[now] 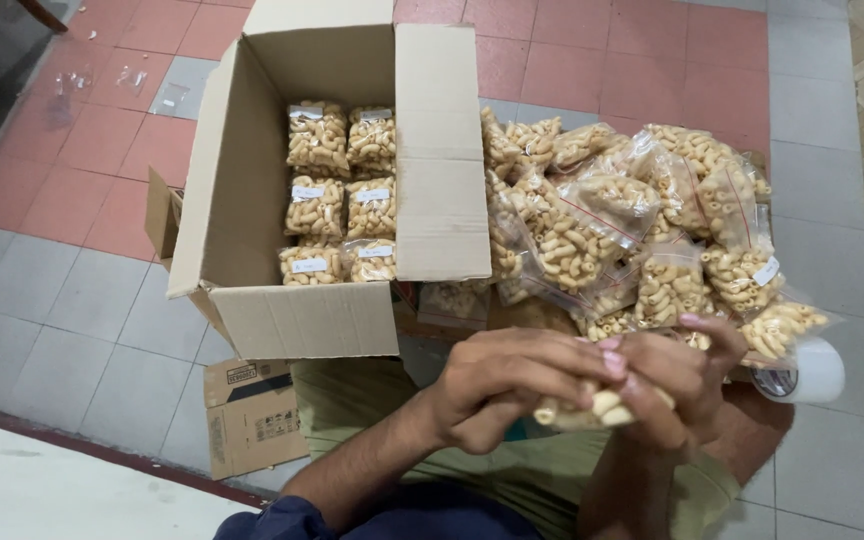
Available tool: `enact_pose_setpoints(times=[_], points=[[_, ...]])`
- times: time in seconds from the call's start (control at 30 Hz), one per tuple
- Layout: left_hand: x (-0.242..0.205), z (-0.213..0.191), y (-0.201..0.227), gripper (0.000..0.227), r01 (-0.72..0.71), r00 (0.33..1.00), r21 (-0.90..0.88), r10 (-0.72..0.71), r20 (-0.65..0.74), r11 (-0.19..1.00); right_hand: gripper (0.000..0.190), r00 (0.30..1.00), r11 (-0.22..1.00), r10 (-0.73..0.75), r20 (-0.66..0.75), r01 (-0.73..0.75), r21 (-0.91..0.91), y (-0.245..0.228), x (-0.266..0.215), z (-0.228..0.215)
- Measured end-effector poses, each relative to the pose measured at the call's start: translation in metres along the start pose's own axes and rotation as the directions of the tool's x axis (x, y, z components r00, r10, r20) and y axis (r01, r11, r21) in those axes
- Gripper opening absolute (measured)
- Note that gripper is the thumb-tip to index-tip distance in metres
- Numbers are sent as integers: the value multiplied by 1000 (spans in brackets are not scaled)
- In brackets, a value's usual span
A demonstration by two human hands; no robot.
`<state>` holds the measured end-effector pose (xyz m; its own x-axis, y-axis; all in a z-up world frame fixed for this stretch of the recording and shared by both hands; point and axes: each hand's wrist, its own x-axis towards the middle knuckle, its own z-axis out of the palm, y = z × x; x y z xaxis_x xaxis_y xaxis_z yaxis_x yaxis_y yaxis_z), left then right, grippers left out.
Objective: Packing small plastic bags of snacks into a cardboard box while sitting on the floor.
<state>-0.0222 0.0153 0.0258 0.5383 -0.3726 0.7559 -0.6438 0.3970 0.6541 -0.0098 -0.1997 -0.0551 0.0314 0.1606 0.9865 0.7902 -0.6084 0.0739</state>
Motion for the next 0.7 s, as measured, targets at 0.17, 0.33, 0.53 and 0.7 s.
enact_pose_setpoints(times=[0.17, 0.33, 0.53, 0.7], points=[[-9, 0, -13, 55, -26, 987, 127, 5, 163, 992, 25, 976, 971, 218, -1, -216, 102, -10, 7, 1], [-6, 18, -21, 57, -139, 951, 315, 215, -220, 939, 48, 931, 915, 358, 79, -366, 170, -26, 13, 11], [-5, 13, -17, 46, -104, 951, 449, 221, -216, 888, 47, 913, 918, 384, 136, -394, 53, -35, 35, 12], [2, 8, -14, 50, -87, 965, 434, 184, -186, 896, 57, 947, 956, 279, 160, -290, 48, -2, -2, 1]])
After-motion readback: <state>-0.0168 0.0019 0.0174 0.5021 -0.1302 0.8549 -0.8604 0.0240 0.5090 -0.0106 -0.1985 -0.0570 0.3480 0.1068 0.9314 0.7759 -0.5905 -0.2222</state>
